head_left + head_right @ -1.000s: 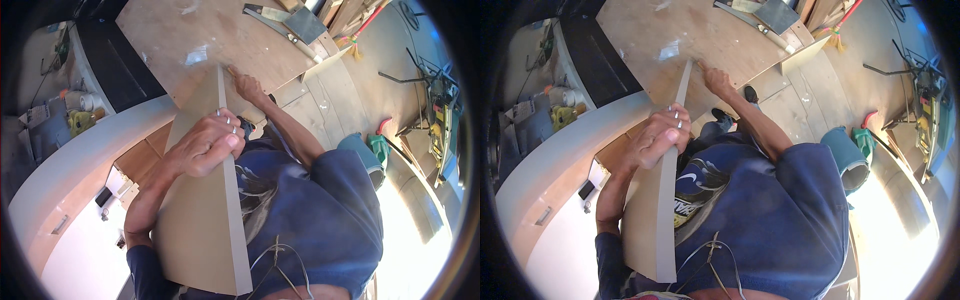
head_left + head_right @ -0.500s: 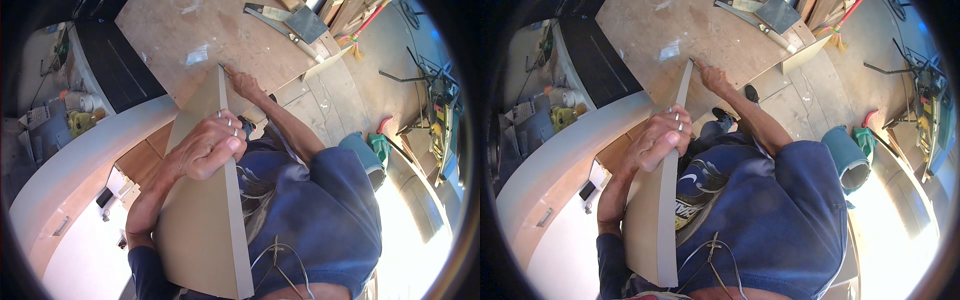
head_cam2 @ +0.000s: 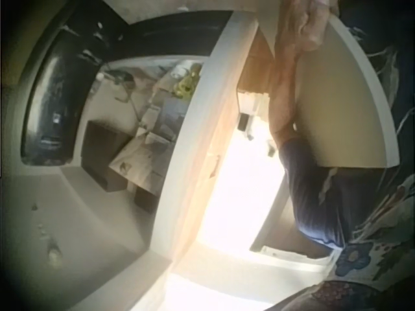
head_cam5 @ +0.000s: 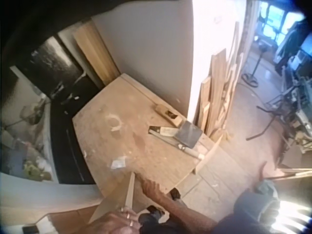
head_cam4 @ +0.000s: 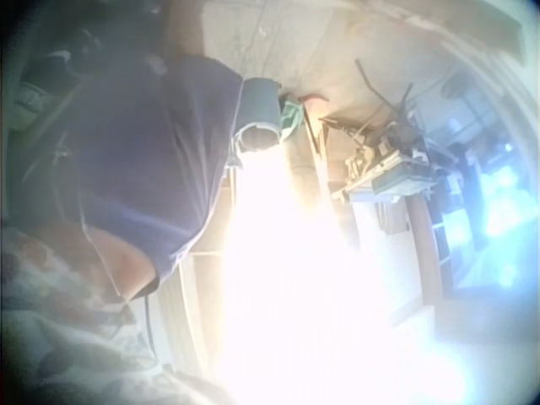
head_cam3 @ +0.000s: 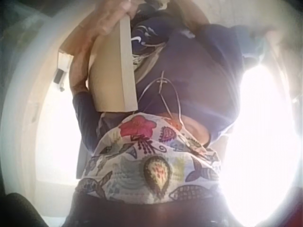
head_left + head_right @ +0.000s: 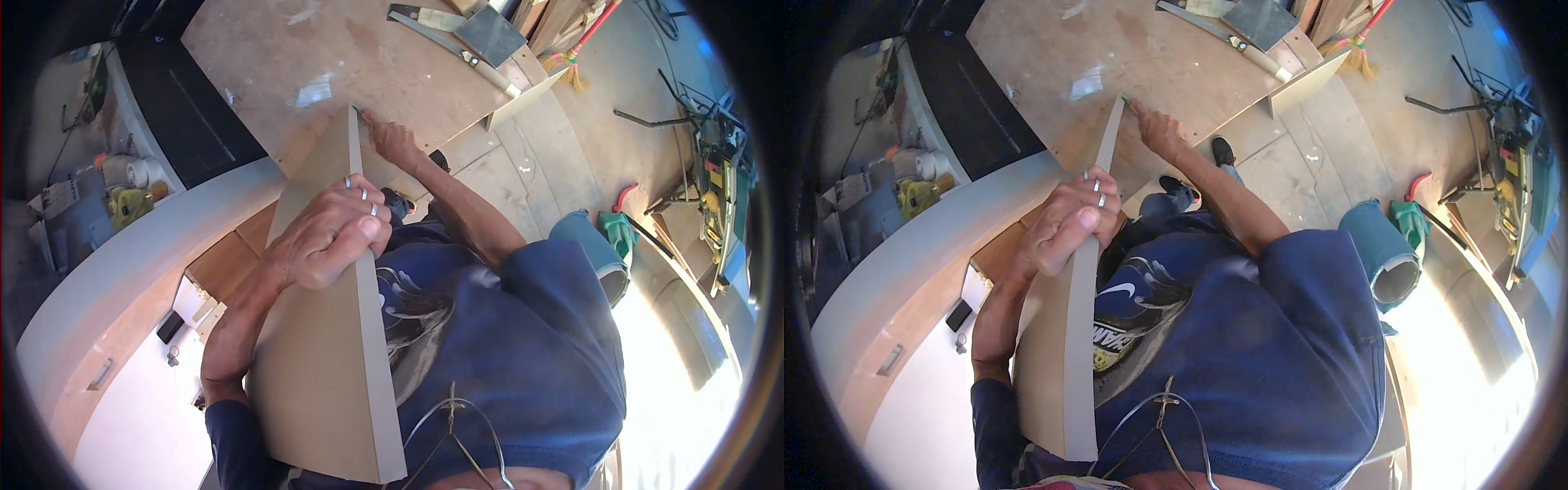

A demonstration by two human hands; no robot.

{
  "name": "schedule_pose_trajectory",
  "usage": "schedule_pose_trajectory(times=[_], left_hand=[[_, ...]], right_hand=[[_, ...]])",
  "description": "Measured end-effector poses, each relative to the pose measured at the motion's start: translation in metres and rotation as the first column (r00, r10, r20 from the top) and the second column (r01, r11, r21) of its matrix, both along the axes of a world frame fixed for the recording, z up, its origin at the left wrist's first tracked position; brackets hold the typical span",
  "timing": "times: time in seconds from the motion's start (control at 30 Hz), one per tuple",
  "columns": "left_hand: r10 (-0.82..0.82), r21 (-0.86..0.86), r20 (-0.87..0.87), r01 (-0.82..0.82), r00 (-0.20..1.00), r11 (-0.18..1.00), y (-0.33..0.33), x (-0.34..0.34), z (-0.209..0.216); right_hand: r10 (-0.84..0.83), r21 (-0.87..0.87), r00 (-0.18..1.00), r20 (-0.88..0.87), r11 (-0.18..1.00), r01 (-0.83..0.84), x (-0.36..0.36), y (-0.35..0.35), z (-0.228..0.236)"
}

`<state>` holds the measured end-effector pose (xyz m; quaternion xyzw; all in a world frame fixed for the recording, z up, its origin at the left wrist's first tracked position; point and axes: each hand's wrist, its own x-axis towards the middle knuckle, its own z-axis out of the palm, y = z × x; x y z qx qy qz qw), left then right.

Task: The person scrapes the edge of a board with a tool, then uses a sanding block to sand the edges and corners of the board.

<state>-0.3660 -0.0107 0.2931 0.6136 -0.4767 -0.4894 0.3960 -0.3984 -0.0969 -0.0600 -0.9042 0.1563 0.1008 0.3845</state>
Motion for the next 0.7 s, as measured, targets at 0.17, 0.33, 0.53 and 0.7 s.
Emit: schedule_pose_trajectory(times=[0.17, 0.33, 0.53, 0.7], left_hand=[[0.005, 0.002, 0.004, -0.005, 1.000, 1.000, -0.001, 0.000, 0.000], [0.039, 0.007, -0.007, -0.039, 0.999, 0.999, 0.001, -0.001, -0.001], [0.061, 0.032, 0.028, -0.061, 0.998, 0.998, -0.002, -0.003, 0.003], [0.144, 0.053, 0.161, -0.155, 0.976, 0.987, 0.014, -0.003, 0.018]], right_hand=[[-0.002, 0.047, 0.997, -0.071, 0.999, 0.005, -0.013, 0.000, 0.006], [-0.058, 0.092, 0.988, -0.141, 0.993, 0.071, -0.043, -0.016, 0.018], [-0.236, -0.168, 0.972, -0.003, 0.958, 0.232, -0.062, -0.091, 0.026], [0.058, -0.077, 0.855, 0.516, 0.997, -0.021, -0.036, -0.086, 0.096]])
